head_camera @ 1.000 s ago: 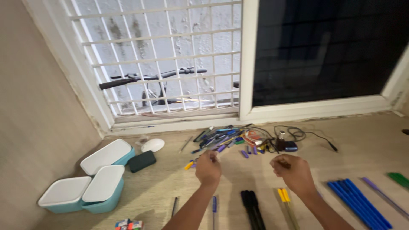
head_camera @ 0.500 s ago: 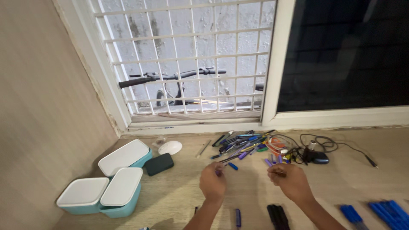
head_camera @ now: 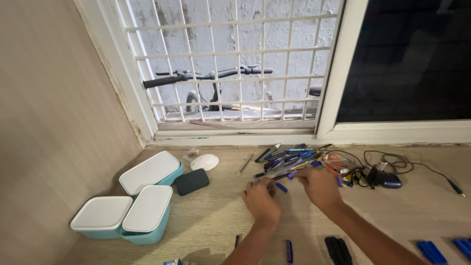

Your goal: The person assembles pens by hand on a wooden table. They pick up pen barrels and ink cartridges, insert the cartridges into the barrels, and then attach the caps. The person handles various colored pens, including blue, black, and green, and places the completed pens in a row on the table.

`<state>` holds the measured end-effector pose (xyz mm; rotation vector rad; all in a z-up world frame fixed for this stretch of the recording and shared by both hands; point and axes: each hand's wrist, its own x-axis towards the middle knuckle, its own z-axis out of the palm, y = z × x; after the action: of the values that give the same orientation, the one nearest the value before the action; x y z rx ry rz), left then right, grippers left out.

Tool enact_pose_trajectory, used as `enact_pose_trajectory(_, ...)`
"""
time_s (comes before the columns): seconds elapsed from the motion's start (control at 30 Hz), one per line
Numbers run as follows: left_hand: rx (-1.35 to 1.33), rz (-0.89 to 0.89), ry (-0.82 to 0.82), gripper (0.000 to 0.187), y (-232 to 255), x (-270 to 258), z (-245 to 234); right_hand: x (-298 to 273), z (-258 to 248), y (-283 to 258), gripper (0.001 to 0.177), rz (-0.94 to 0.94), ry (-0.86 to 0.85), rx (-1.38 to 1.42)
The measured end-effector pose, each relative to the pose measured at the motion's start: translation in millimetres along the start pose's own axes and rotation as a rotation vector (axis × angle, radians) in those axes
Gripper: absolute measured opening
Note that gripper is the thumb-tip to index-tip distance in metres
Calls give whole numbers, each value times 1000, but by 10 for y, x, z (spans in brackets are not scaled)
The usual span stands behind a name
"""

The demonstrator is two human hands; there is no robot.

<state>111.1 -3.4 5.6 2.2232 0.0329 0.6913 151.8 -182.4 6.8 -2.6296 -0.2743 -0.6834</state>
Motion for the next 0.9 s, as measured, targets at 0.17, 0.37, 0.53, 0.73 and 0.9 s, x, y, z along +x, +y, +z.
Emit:
enact_pose_trajectory(0.17, 68, 3, -80, 21, -55, 0, 41, 355, 135, 12, 33, -473, -106, -320)
enact_pose_trajectory(0.37, 37, 124, -70, 25, -121, -49, 82, 480, 217, -114, 26, -600, -292, -485)
enact_pose_trajectory(0.53, 11, 95, -99, 30, -69, -47, 24, 517, 241, -100, 27, -681, -303, -569)
enact_pose_trajectory(0.73, -13, 58, -73, 27, -42, -42, -21, 549, 142, -184, 35, -680, -229, -590)
enact_pose_trajectory(0.9, -15, 112, 16, 32, -77, -40, -34, 542, -78, -291, 59, -442, 50, -359)
